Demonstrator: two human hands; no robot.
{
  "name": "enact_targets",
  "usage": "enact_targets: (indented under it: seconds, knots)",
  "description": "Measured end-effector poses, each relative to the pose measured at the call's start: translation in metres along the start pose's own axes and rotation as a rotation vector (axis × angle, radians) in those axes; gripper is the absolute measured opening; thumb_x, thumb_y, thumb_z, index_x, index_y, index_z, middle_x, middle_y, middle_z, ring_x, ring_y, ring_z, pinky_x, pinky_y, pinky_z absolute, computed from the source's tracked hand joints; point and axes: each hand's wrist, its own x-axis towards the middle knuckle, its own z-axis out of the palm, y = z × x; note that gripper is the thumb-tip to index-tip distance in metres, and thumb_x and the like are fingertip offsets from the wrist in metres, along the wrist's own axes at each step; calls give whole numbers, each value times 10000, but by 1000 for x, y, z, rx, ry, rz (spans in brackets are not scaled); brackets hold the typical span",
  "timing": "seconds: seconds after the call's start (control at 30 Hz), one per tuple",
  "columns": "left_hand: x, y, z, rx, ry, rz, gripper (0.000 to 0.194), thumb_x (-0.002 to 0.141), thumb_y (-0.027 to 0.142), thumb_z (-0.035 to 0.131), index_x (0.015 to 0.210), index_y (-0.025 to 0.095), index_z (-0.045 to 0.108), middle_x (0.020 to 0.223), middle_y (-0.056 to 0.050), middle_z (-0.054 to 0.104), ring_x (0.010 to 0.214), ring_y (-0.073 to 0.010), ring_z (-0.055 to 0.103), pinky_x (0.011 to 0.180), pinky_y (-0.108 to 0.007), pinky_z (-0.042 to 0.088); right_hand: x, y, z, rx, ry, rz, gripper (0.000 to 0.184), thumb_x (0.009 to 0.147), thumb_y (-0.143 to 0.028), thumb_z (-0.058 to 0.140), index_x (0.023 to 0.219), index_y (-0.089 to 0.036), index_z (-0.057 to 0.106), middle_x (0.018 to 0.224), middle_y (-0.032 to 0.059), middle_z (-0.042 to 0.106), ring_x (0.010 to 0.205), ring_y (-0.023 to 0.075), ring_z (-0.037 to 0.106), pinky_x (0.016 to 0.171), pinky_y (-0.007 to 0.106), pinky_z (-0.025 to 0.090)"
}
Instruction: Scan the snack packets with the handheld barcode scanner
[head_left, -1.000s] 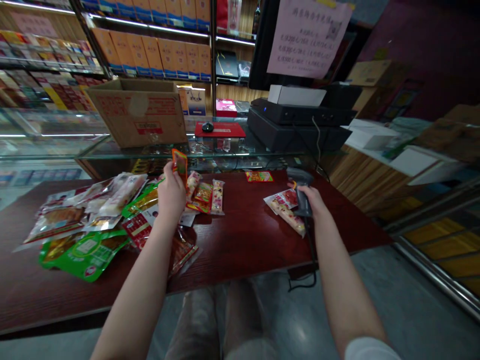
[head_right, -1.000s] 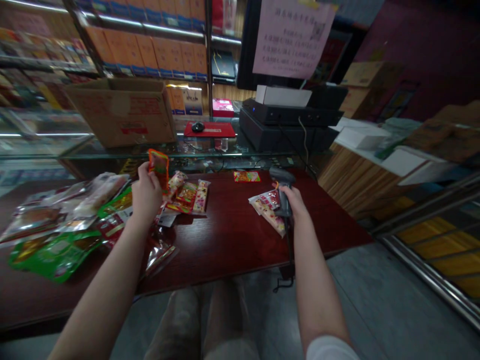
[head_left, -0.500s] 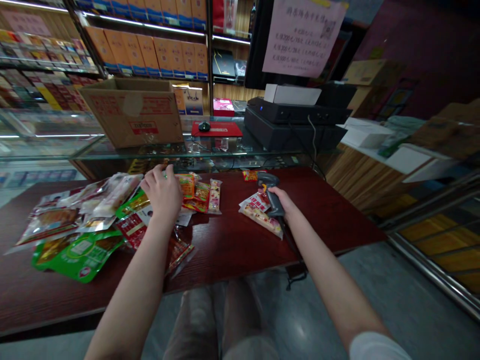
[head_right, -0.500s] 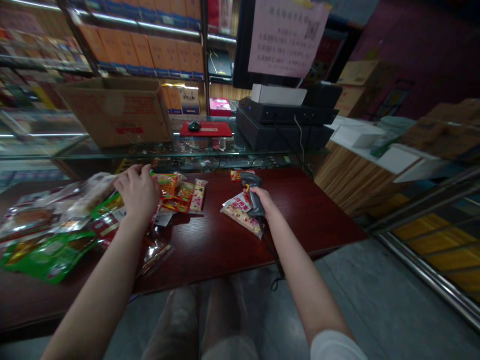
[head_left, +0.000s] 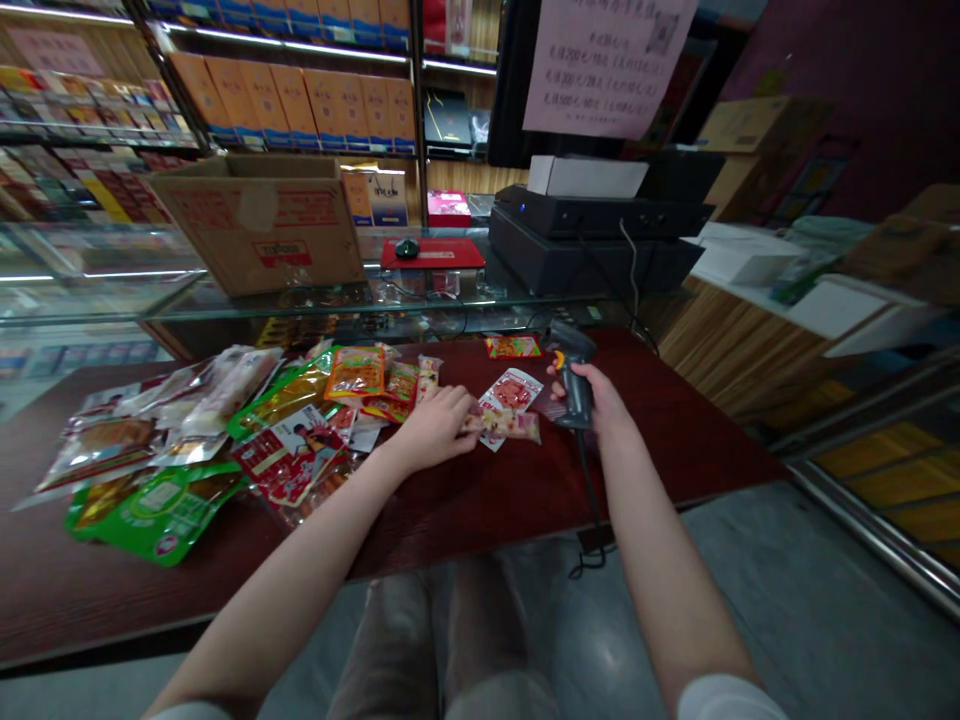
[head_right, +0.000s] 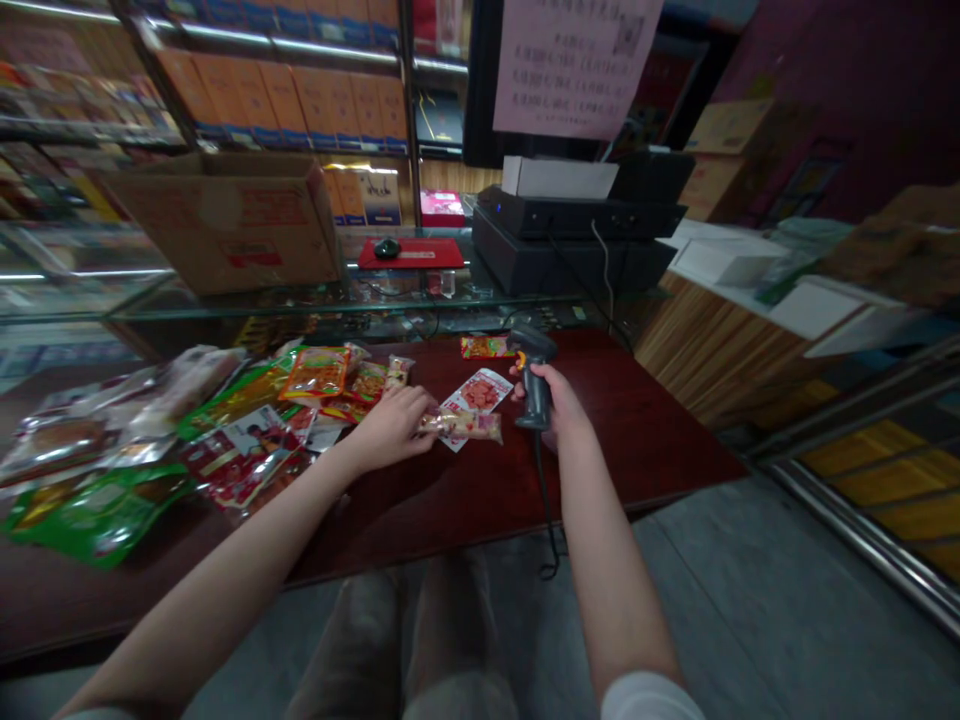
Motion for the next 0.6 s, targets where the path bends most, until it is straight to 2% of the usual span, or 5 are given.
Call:
enact_targets:
  seconds: [0.1,0.23,0.4,0.5,0.6]
  knots:
    - [-1,-9,-10,-205,258,-216,288,860,392,588,1022,154,606,1057,-141,667,1013,-299,618,918,-443,451,-6,-7,2,-45,-124,-11,236,734,-366,606,898,-198,632,929,67,741,440,85,431,376,239,382]
    - [3,-17,-13,-828,440,-544,301,885,468,540,919,172,582,768,-38,640,655,-169,602,648,-295,486,-14,-6,17,-81,-253,-21,284,714,-368,682,910,-177,603,764,46,694,421,77,387,360,227,320]
    - [5,-21,-20,-1573,370,-779,376,958,482,443,955,137,591,679,-32,623,501,-100,555,459,-185,395,-18,8,34,-163,-328,21,347,746,-420,754,847,-197,508,471,-56,516,395,96,437,390,217,353]
    - [2,-22,-25,-1817,252,-861,465,1003,467,322,988,113,624,681,-66,636,530,-104,581,474,-172,431,-19,12,36,-209,-353,9,385,744,-445,766,869,-197,500,479,-53,534,394,99,452,391,218,360]
    - [0,-25,-25,-1976,251,-863,379,986,374,363,1026,106,629,722,-79,648,571,-107,589,506,-173,463,-21,14,39,-226,-385,27,377,756,-442,759,892,-192,512,491,-47,549,406,104,471,398,221,372]
